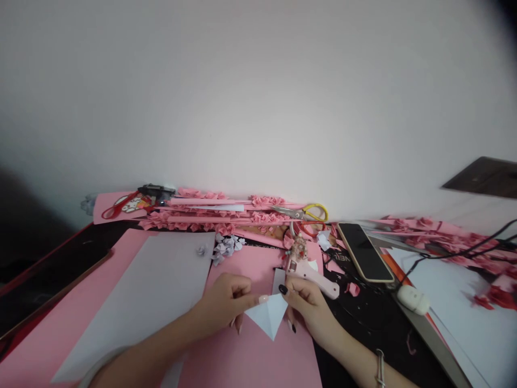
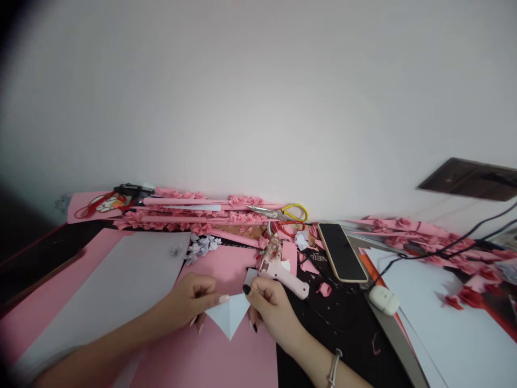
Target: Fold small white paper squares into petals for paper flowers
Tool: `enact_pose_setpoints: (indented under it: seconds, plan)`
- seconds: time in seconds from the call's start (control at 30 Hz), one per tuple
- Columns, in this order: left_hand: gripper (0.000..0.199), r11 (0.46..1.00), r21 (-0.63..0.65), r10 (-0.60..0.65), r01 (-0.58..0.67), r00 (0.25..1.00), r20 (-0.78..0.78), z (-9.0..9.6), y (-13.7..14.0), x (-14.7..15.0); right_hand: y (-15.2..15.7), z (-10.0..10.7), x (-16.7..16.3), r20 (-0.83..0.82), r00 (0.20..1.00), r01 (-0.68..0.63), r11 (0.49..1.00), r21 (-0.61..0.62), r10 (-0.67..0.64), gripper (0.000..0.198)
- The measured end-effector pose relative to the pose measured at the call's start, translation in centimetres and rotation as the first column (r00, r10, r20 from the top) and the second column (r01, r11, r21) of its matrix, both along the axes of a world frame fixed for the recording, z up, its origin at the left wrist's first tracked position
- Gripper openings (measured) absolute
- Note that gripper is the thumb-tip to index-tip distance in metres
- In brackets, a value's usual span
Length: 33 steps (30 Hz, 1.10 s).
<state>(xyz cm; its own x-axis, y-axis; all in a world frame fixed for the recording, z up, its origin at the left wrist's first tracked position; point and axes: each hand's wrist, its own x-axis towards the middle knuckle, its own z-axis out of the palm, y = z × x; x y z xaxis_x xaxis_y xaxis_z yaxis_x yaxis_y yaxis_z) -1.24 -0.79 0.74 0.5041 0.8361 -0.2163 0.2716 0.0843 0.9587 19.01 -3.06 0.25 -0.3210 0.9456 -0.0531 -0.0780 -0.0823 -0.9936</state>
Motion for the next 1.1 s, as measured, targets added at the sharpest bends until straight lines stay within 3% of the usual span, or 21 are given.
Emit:
enact_pose_setpoints:
  seconds: [0.23,0.47,0.7,0.87,1.1]
  plan:
    - [0.040,0.991,0.058,-0.114,0.118,0.992,-0.059,0.4,-0.1,0.0,0.1,0.6,0.1,0.130,0.988,-0.080,0.996,-0.028,0.083,0.036]
    - [0.039,0.908,0.309,-0.207,0.283,0.945,-0.254,1.5,-0.7,0.2,0.1,0.9,0.0,0.320,0.936,-0.179,0.981,0.076,0.146,0.019]
    - [0.035,0.918,0.303,-0.179,0.257,0.948,-0.264,1.1,-0.6,0.1,0.1,1.0,0.1,0.235,0.958,-0.158,0.987,-0.035,0.161,0.006]
    - [0.043,0.910,0.301,-0.219,0.287,0.946,-0.240,0.4,-0.5,-0.2,0.2,1.6,0.3,0.174,0.965,-0.177,0.978,-0.112,0.194,0.009]
    - [0.049,0.797,0.458,-0.289,0.394,0.914,-0.285,-0.2,-0.6,-0.1,0.0,1.6,0.1,0.269,0.914,-0.299,0.952,-0.063,0.304,0.016]
